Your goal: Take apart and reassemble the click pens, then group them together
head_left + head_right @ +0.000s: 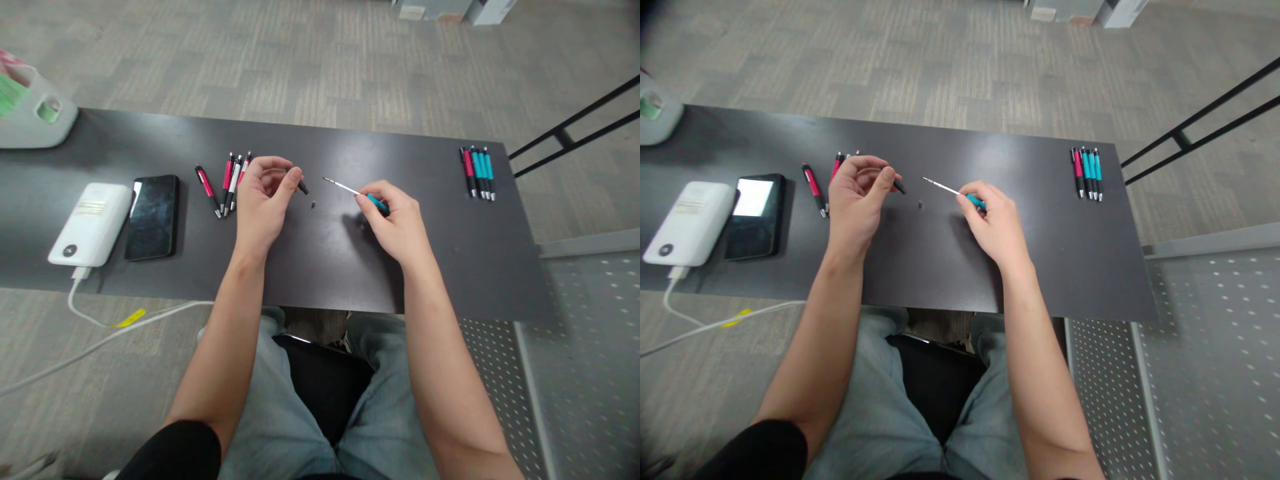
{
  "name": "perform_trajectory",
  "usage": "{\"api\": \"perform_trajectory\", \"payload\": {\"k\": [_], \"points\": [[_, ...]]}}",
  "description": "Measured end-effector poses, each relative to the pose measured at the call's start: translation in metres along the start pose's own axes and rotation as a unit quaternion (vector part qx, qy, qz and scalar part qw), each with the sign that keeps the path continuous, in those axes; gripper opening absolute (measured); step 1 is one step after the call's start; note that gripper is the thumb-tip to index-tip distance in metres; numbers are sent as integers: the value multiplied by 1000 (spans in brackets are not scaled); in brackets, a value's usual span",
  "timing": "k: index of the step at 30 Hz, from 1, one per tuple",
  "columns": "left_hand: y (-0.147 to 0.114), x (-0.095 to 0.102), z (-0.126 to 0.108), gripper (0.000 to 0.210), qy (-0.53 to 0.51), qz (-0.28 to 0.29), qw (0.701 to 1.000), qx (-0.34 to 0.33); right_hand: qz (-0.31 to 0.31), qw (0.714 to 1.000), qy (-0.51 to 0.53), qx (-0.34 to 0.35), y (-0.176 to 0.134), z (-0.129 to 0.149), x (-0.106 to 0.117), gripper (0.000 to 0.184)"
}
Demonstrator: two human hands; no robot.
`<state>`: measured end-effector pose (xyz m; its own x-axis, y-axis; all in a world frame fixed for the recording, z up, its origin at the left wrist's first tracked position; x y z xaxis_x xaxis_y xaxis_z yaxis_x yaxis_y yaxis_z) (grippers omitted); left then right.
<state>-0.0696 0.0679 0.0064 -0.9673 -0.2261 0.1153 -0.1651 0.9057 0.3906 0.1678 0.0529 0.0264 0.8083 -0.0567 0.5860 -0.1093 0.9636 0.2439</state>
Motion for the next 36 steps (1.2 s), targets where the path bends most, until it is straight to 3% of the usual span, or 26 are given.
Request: {"api": "perform_trajectory", "payload": {"k": [9,14,20,24,29,36], "points": [[-14,-30,-23,12,152,152,972,-98,-51,999,4,-18,1,-13,14,13],[-14,-36,-24,13,277,169,941,-91,-56,998,7,-24,1,-19,17,14],[-9,-45,-14,17,346,194,916,-60,-41,999,2,-23,1,-16,15,14],[-8,-43,-13,26,352,206,912,-51,-43,999,0,-22,2,-16,16,14],[-11,-35,-7,57,323,268,906,-47,-27,999,-2,-25,2,-17,16,14],[-8,-29,-2,40,320,288,901,-49,-14,999,-9,-29,1,-13,16,14]]}}
Point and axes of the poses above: each hand's wrist, its own y-axis towards the middle knuckle, its own x-axis out of the back of the hand, z = x × y, the point moved 6 cm from there along y, towards the middle knuckle, and after that the axes turned 6 degrees about -x, right-handed, at the moved point
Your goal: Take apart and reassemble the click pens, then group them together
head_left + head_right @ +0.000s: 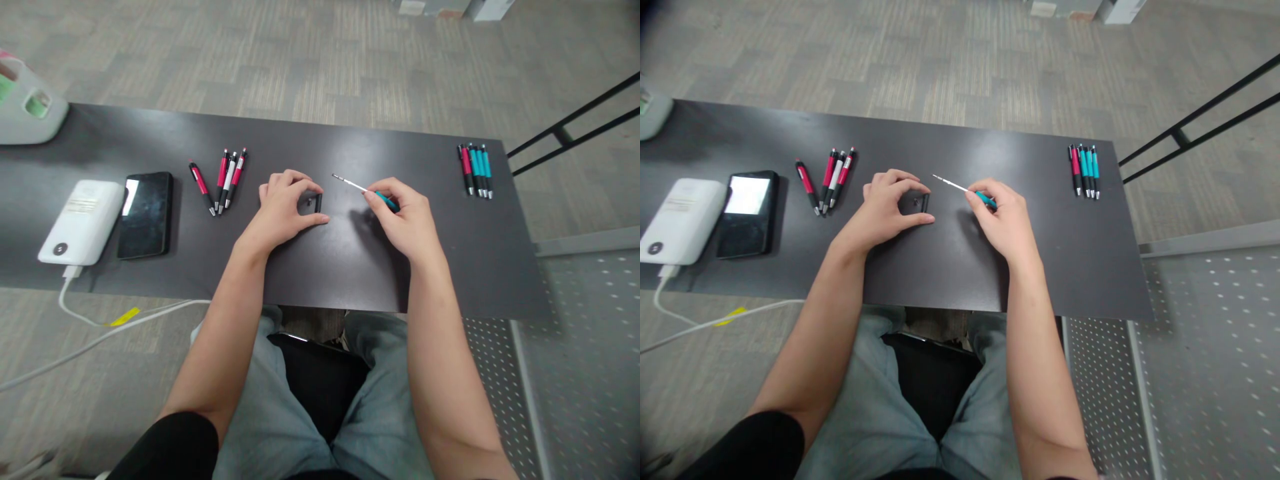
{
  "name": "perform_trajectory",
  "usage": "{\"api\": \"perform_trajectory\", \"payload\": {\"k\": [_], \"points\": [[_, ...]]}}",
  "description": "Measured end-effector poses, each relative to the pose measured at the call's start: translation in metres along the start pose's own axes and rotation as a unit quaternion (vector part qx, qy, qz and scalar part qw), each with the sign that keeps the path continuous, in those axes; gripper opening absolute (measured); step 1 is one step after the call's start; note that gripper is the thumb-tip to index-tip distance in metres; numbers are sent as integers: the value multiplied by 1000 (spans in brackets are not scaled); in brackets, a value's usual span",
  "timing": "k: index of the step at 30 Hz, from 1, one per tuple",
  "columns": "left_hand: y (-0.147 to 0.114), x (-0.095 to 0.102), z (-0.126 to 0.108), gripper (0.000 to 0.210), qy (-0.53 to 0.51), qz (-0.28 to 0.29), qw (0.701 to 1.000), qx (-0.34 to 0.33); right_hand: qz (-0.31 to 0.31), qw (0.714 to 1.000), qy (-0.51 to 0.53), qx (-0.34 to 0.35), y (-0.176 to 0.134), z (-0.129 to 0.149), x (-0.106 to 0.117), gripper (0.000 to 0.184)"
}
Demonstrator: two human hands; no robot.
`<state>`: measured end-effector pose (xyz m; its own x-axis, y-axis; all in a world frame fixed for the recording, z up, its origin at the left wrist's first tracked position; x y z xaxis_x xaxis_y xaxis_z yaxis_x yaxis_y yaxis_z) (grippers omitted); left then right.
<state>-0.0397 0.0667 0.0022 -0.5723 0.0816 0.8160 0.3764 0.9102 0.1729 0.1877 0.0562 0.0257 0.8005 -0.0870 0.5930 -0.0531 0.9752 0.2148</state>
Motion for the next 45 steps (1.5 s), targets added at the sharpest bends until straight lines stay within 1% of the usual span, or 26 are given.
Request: {"api": "perform_trajectory", "payload": {"k": [4,8,11,15,18,20,22,24,25,27,29,33,36,41,45], "points": [[1,-1,1,41,-4,-9,1000,-2,10,1000,5,-4,0,-2,-1,13],[1,-3,4,41,-12,-27,1000,-9,25,1000,6,17,0,-1,-1,11],[-1,-3,5,43,-13,-27,999,-16,40,999,-2,25,0,0,-1,12],[-3,0,1,50,-13,-23,1000,-16,55,998,-8,32,-1,1,-1,13],[-3,6,-6,53,-36,-39,998,-22,63,997,-6,33,-1,1,-2,11],[-2,10,-13,47,-60,-63,996,-36,67,997,-3,36,-2,0,-3,11],[-1,13,-20,34,-75,-86,992,-50,68,997,1,41,-2,1,-4,11],[1,15,-26,21,-80,-98,990,-56,70,996,2,46,-3,1,-4,11],[2,15,-27,18,-80,-101,990,-54,71,996,1,46,-3,1,-4,11],[3,17,-27,16,-83,-108,990,-43,71,996,-5,44,-3,1,-3,13],[2,20,-24,14,-91,-126,987,-28,62,997,-14,41,-3,-1,0,14],[0,23,-20,9,-126,-159,979,-22,15,999,-22,35,-3,-9,10,12],[0,19,-23,9,-108,-155,982,-22,-3,999,-28,28,-3,-15,13,13],[1,7,-33,6,-29,-124,992,-25,3,999,-24,29,-3,-16,13,13],[2,-1,-36,23,9,-104,994,-33,2,999,-25,28,-3,-12,12,11]]}}
Point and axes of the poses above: each hand's wrist, its own y-axis towards the middle knuckle, its own x-axis out of the back of the hand, z = x × y, the point moved 6 cm from there along y, towards the middle knuckle, and after that the axes turned 6 degrees about -x, right-handed, at the moved point
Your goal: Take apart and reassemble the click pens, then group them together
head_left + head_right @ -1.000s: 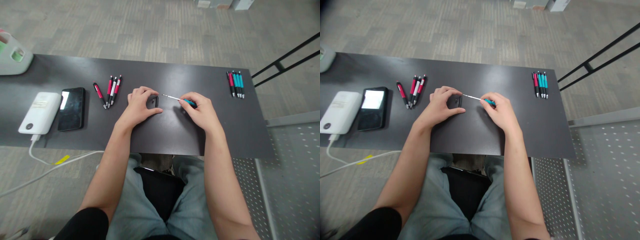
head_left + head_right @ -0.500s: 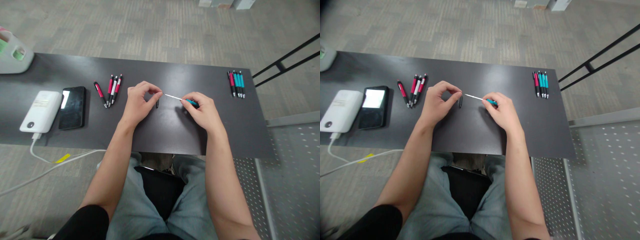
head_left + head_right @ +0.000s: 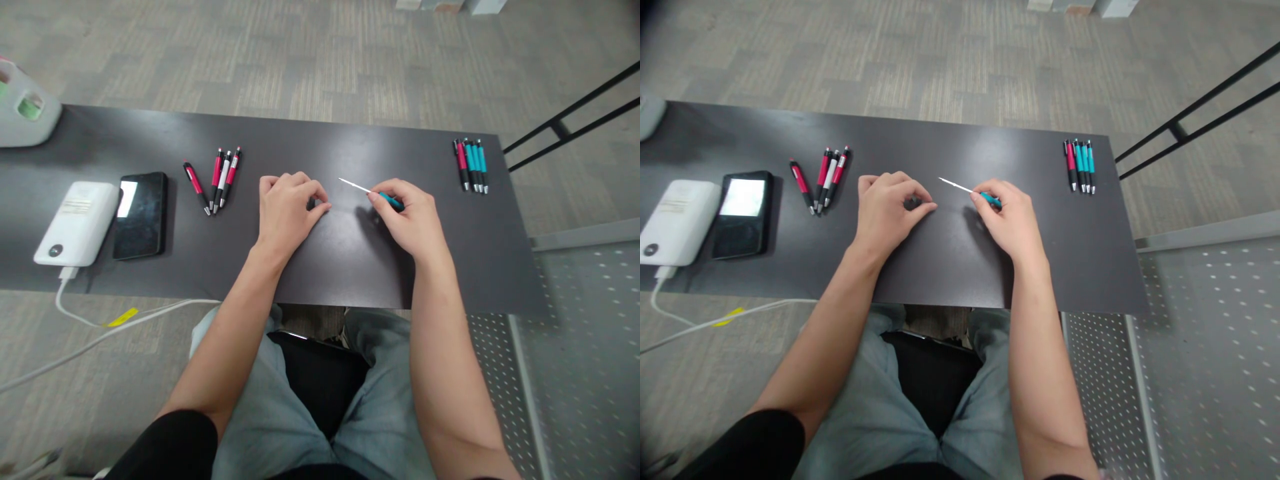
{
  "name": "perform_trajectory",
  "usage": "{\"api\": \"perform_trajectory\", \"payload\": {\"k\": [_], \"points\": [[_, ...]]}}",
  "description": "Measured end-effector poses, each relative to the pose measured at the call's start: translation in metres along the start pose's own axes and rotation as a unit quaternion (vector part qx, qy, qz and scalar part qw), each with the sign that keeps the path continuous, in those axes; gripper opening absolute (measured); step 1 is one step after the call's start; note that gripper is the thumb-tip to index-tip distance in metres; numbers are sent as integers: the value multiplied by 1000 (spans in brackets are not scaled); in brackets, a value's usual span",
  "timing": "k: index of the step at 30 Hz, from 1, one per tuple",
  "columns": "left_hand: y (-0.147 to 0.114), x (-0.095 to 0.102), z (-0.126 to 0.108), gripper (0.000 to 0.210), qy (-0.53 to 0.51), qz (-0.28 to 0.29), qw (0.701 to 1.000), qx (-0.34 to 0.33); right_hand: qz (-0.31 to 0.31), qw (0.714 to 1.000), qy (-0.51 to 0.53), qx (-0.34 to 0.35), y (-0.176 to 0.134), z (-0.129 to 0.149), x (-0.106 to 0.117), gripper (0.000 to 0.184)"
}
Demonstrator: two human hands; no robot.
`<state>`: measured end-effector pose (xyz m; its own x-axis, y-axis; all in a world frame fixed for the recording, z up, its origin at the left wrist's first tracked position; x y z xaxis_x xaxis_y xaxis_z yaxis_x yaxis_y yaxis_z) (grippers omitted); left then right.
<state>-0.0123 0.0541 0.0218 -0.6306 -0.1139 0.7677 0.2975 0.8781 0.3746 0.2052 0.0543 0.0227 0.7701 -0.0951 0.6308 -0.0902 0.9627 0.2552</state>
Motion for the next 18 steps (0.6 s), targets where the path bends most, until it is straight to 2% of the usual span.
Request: {"api": "perform_trajectory", "payload": {"k": [18], "points": [[-3,-1,15,23,3,39,999,23,6,1000,8,-4,-1,-3,3,12]]}}
Point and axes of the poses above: each hand's wrist, its own y-axis towards the middle knuckle, its own x-axis out of the back of the hand, z = x × y, the point moved 6 cm from there along y, towards the middle knuckle, and after that the axes turned 6 degrees about -x, right-handed, at the moved point
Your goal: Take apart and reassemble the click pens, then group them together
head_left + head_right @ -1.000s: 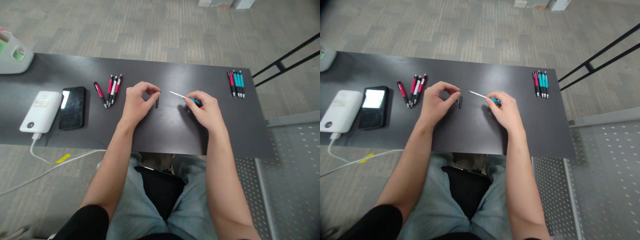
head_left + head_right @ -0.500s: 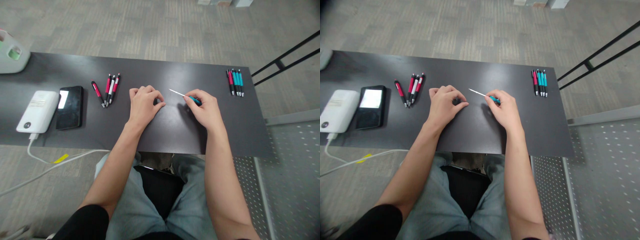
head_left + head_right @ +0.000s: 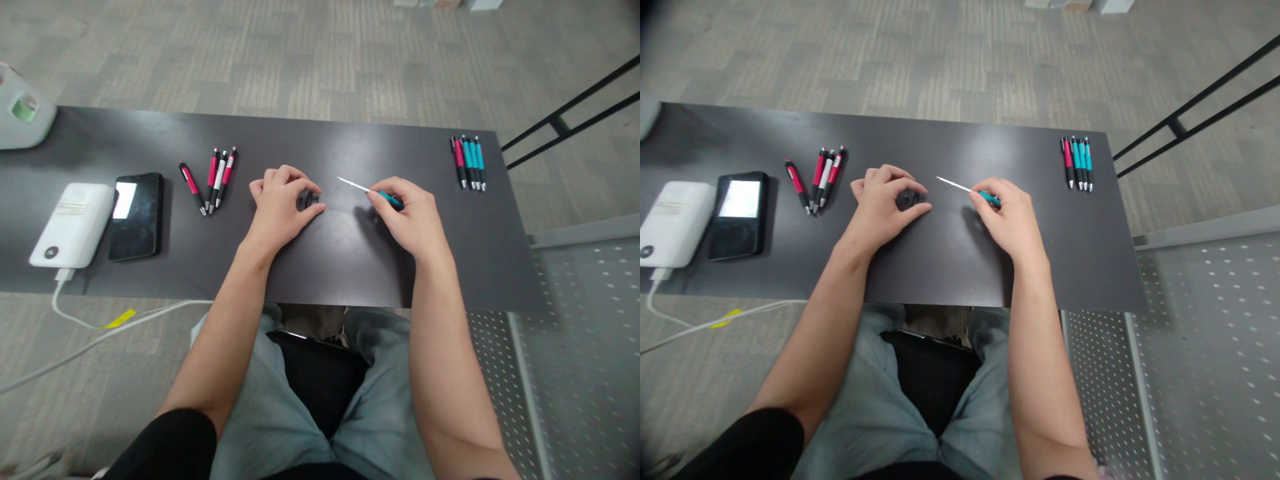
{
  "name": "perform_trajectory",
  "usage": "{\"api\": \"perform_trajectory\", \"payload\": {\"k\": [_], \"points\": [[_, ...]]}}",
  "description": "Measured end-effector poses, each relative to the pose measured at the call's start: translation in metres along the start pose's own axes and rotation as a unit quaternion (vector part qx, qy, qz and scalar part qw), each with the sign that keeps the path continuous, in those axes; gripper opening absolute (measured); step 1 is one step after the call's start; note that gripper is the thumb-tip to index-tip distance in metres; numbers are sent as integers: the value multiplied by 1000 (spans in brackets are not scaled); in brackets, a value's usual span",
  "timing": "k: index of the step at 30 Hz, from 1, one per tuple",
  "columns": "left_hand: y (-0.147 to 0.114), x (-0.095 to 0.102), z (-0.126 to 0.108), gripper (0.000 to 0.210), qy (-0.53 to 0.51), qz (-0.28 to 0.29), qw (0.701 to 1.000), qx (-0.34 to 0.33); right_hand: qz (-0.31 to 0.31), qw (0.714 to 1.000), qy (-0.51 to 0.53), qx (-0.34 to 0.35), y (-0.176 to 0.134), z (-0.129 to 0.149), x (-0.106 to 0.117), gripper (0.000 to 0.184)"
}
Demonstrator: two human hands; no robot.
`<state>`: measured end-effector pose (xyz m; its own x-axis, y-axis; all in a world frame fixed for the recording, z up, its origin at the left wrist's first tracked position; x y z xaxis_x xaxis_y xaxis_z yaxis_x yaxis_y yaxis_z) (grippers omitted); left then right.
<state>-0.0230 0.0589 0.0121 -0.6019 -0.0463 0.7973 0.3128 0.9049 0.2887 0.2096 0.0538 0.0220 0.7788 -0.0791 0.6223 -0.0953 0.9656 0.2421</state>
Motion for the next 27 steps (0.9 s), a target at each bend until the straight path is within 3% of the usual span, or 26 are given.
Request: {"api": "perform_trajectory", "payload": {"k": [14,19,27], "points": [[0,0,-1,12,11,-2,1000,-4,13,1000,10,15,0,0,0,11],[-2,3,-4,26,2,27,1000,-1,16,1000,8,18,0,0,-1,10],[-4,5,4,26,19,38,999,12,13,1000,-1,16,0,1,-1,11]]}}
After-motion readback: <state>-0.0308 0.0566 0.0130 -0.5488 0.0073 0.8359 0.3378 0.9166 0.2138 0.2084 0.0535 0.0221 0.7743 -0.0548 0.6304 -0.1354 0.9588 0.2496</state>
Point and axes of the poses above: each hand's wrist, its own y-axis towards the middle knuckle, its own x-axis out of the back of the hand, z = x × y, the point moved 6 cm from there along y, towards the middle knuckle, and after that the axes turned 6 degrees about -x, right-handed, at the moved point
